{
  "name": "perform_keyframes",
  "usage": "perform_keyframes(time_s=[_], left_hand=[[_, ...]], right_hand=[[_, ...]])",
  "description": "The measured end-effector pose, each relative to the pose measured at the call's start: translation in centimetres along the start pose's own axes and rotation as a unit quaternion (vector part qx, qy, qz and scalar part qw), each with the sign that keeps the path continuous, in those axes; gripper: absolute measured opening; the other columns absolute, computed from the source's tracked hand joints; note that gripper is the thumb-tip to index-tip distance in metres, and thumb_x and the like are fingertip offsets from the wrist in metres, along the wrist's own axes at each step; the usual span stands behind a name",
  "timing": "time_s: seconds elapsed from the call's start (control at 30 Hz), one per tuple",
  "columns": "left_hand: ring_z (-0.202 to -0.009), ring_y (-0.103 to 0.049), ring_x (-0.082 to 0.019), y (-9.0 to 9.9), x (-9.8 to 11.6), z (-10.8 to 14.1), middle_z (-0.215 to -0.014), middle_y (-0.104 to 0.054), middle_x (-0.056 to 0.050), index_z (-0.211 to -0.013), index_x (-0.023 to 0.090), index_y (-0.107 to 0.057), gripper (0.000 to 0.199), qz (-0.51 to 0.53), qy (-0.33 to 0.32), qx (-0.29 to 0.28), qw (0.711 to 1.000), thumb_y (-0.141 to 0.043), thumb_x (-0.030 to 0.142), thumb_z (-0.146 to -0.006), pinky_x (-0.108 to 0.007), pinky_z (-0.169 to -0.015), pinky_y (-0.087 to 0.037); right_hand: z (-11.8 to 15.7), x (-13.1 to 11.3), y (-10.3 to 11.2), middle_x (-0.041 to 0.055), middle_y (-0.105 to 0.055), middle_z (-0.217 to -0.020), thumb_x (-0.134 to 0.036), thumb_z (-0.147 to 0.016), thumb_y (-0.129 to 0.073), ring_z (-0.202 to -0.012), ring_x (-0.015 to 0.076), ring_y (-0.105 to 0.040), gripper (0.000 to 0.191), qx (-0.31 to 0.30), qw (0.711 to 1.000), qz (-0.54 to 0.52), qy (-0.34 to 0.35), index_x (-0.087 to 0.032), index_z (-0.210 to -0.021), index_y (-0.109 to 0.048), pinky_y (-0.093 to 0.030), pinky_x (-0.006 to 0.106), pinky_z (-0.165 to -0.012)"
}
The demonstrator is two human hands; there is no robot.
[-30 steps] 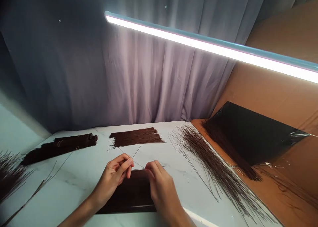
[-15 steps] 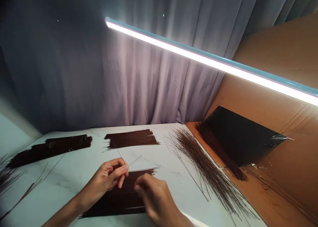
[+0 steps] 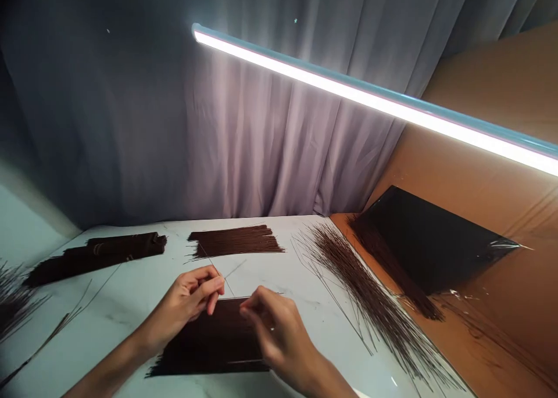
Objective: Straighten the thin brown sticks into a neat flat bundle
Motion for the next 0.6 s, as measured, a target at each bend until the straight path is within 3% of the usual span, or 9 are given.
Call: perform_keyframes(time_s=[0.07,0.17,0.27,0.4,0.6], left_hand=[[-0.053,-0.034,-0.01,0.0,0.4,0.6,-0.055,-0.053,0.005,-0.078,0.018,-0.061,0.035,-0.01,-0.001,-0.014,1.0,-0.057,0.046,-0.098,-0.022,-0.053,-0.026],[-0.049,-0.03,-0.008,-0.4,0.5,1.3,-0.054,-0.053,0.005,-0.079,0.018,-0.061,0.033,0.026,0.032,-0.039,0.998,-0.056,0.045,-0.098,-0.022,-0.048,-0.022],[-0.045,-0.024,-0.007,-0.6,0.3,1.2,-0.056,-0.056,0.003,-0.08,0.018,-0.06,0.033,0.08,0.069,-0.063,0.992,-0.054,0.046,-0.097,-0.021,-0.043,-0.014],[-0.046,-0.03,-0.007,-0.5,0.6,1.1,-0.065,-0.058,0.001,-0.089,0.018,-0.064,0.042,0.094,0.061,-0.065,0.992,-0.049,0.056,-0.098,-0.018,-0.04,-0.017],[-0.046,-0.029,-0.005,-0.5,0.3,1.4,-0.066,-0.054,0.005,-0.083,0.02,-0.06,0.035,0.048,0.052,-0.009,0.997,-0.066,0.054,-0.091,-0.016,-0.039,-0.016]], right_hand=[[1.0,1.8,-0.7,-0.0006,-0.06,-0.073,-0.039,-0.102,-0.051,-0.066,0.0135,-0.052,0.029,0.012,0.997,-0.043,-0.063,-0.02,-0.082,-0.059,-0.041,0.024,-0.059],[0.5,2.9,-0.2,-0.001,-0.062,-0.077,-0.045,-0.101,-0.056,-0.071,0.0142,-0.053,0.032,-0.025,0.991,-0.069,-0.108,-0.02,-0.083,-0.062,-0.041,0.024,-0.063],[-0.5,2.3,1.2,-0.0015,-0.065,-0.079,-0.045,-0.101,-0.057,-0.073,0.0139,-0.054,0.031,-0.062,0.99,-0.073,-0.104,-0.02,-0.084,-0.065,-0.041,0.024,-0.066],[-0.8,1.2,1.6,-0.0013,-0.067,-0.079,-0.044,-0.1,-0.058,-0.073,0.0145,-0.057,0.03,-0.084,0.99,-0.063,-0.096,-0.02,-0.086,-0.067,-0.042,0.025,-0.066],[-0.9,0.4,1.6,-0.0009,-0.07,-0.079,-0.04,-0.102,-0.056,-0.072,0.0148,-0.061,0.026,-0.098,0.993,-0.006,-0.07,-0.021,-0.088,-0.069,-0.045,0.026,-0.067]])
Point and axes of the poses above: each hand's wrist, its own z-axis away from the middle knuckle, its own y-axis out of the back of the hand, x = y × z, the point moved 3 cm from there along -z, towards the middle knuckle
